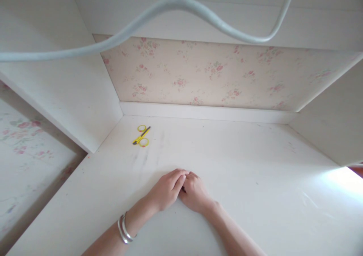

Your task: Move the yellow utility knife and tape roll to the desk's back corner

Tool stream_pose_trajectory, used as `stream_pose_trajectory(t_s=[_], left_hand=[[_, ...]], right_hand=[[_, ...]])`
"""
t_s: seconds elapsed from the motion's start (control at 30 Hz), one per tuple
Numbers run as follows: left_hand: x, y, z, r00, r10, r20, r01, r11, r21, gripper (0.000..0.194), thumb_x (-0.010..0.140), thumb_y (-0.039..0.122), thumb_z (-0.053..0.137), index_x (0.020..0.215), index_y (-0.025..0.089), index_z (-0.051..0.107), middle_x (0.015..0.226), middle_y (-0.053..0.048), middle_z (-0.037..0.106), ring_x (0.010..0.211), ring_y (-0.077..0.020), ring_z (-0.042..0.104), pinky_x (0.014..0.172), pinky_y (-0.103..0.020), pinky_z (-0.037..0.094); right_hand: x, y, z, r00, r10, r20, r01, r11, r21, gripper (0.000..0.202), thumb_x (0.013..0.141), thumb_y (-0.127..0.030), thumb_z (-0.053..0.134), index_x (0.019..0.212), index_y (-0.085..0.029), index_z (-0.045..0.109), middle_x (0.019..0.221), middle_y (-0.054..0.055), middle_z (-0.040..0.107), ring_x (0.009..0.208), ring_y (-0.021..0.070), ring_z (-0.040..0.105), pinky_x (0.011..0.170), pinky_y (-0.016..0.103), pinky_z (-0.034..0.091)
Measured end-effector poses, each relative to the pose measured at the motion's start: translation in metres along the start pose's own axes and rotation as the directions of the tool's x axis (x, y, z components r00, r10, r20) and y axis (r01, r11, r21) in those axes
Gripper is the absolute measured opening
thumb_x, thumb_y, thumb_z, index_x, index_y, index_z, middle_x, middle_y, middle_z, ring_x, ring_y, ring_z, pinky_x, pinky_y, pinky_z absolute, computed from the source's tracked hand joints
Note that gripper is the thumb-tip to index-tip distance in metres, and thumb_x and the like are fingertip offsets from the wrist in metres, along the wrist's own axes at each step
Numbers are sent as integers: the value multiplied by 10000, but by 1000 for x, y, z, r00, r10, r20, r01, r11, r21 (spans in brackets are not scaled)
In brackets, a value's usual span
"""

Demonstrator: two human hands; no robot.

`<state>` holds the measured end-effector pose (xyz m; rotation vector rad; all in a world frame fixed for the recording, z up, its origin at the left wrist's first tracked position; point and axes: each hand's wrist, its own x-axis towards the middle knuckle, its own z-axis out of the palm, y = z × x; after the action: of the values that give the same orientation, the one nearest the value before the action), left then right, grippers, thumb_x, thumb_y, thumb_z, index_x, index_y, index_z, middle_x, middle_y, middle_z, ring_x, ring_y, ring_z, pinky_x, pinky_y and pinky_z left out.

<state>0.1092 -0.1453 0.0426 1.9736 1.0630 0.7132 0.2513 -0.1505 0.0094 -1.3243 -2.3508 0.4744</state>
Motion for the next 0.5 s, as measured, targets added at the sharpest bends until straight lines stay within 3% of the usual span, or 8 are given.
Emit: stream_pose_trajectory(t_s=[0.5], left_hand=[[0, 0, 0, 1000, 6, 2, -6, 1000, 3, 381, 974, 356, 264, 1158, 229, 572, 1162, -28, 628, 1105, -153, 552, 1010, -292, 402]], right_hand=[[-1, 0, 0, 1000, 0, -6, 0, 1000, -16, 203, 751, -81, 493, 864, -171, 636, 869, 59, 685, 855, 190, 608, 809, 281, 417]])
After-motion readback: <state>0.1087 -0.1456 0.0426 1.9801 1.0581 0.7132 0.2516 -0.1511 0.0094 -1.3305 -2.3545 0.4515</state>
